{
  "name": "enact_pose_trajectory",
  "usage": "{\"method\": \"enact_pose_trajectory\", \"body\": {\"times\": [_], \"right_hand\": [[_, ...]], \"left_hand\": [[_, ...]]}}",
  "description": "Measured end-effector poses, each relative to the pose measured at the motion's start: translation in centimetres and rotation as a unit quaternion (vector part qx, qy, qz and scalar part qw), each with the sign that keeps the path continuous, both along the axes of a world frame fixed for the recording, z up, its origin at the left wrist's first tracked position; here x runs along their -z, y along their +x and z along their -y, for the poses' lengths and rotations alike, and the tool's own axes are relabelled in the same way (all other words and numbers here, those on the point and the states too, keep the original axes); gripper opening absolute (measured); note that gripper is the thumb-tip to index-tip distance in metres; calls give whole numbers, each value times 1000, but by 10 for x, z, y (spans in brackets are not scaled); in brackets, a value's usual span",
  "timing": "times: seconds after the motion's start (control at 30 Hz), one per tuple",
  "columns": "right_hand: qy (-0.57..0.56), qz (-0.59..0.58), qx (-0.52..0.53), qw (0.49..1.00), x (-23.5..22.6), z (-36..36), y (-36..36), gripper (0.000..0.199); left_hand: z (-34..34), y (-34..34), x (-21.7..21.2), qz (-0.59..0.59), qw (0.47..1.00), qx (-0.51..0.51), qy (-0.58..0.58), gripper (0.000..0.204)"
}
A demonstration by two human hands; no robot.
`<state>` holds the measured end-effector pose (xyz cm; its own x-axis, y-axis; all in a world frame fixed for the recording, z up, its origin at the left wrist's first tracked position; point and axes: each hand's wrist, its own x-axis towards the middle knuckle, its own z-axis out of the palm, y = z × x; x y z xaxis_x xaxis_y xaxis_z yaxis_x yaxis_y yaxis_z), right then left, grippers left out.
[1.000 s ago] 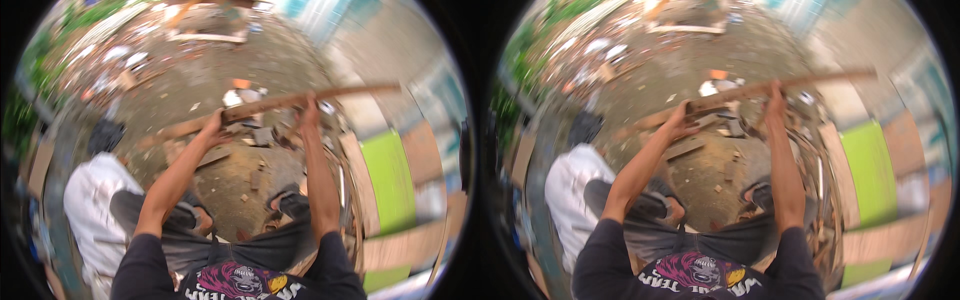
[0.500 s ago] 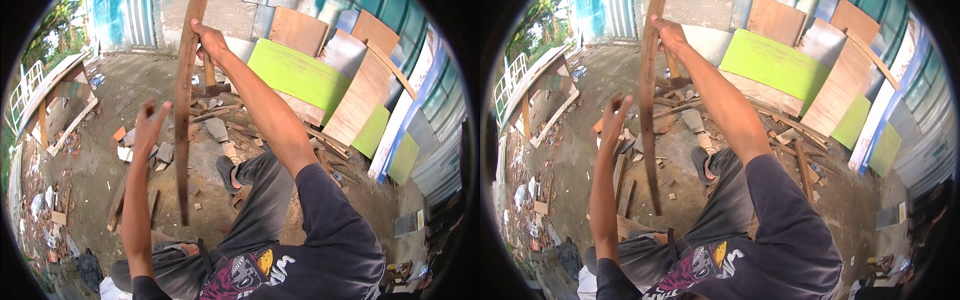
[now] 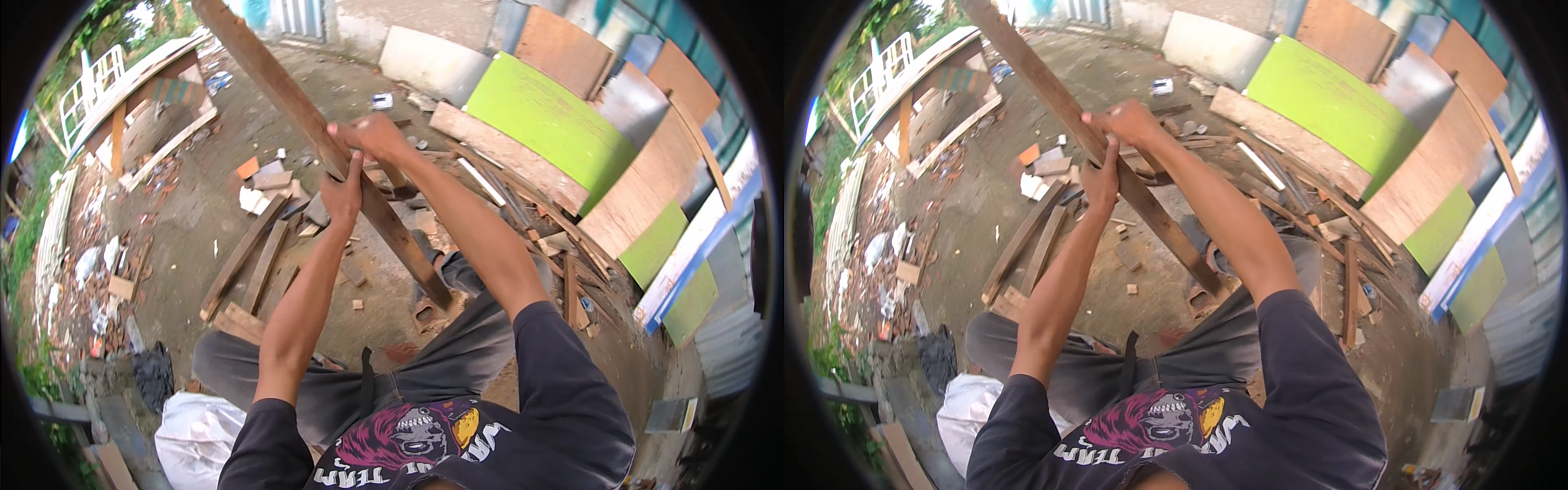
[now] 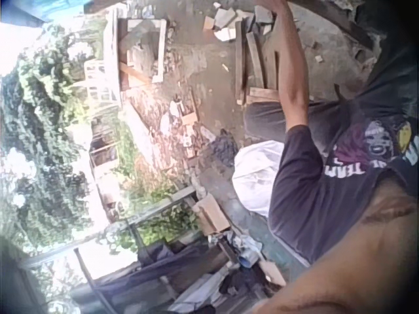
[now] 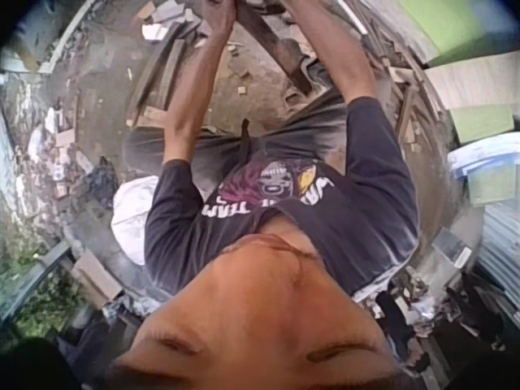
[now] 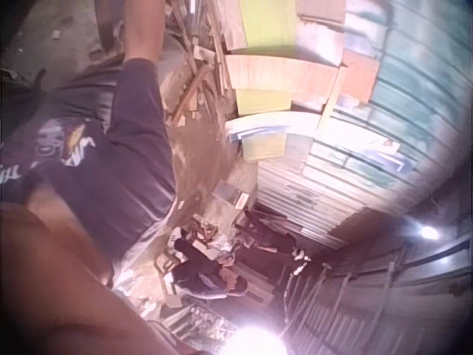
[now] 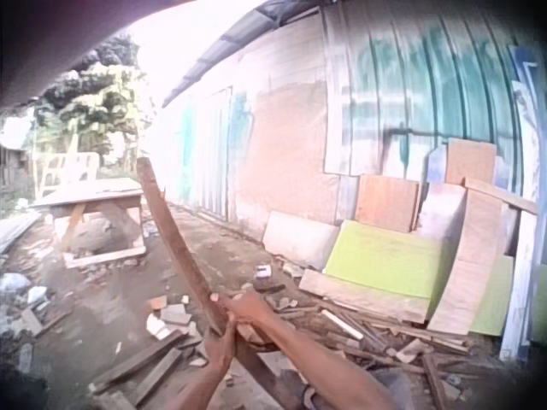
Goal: The person sits on the ground and uses a hammer to repeatedly strike a long piece of wood, breaking it into smaller fragments. The person then picks up the broken pieces and continues to break them down further.
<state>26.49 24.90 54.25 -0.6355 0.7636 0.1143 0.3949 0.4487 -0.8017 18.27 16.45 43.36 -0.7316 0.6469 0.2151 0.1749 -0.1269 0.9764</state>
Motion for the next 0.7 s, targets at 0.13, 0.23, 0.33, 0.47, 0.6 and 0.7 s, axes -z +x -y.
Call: {"method": "enact_pose_trajectory", "body": {"times": [0.13, 0.23, 0.33, 0.47, 0.6, 0.7], "right_hand": [[16, 88, -65, 994, 94, 6, -28, 74], [2, 130, -121, 984, 147, 35, -46, 68], [16, 159, -161, 974, 233, 49, -51, 66], [-46, 225, -198, 953, 283, 96, -52, 61], [-69, 372, -179, 908, 321, 133, -36, 49], [-58, 391, -177, 901, 365, 152, -17, 43]], "left_hand": [[22, -6, 73, 41, 996, -63, -44, 87], [44, -20, 152, 69, 993, -56, -75, 88], [79, -6, 208, 161, 978, 18, -128, 87], [127, 10, 272, 258, 950, 3, -177, 85], [171, 35, 314, 390, 880, 83, -257, 84], [207, 26, 350, 356, 824, 238, -371, 71]]}}
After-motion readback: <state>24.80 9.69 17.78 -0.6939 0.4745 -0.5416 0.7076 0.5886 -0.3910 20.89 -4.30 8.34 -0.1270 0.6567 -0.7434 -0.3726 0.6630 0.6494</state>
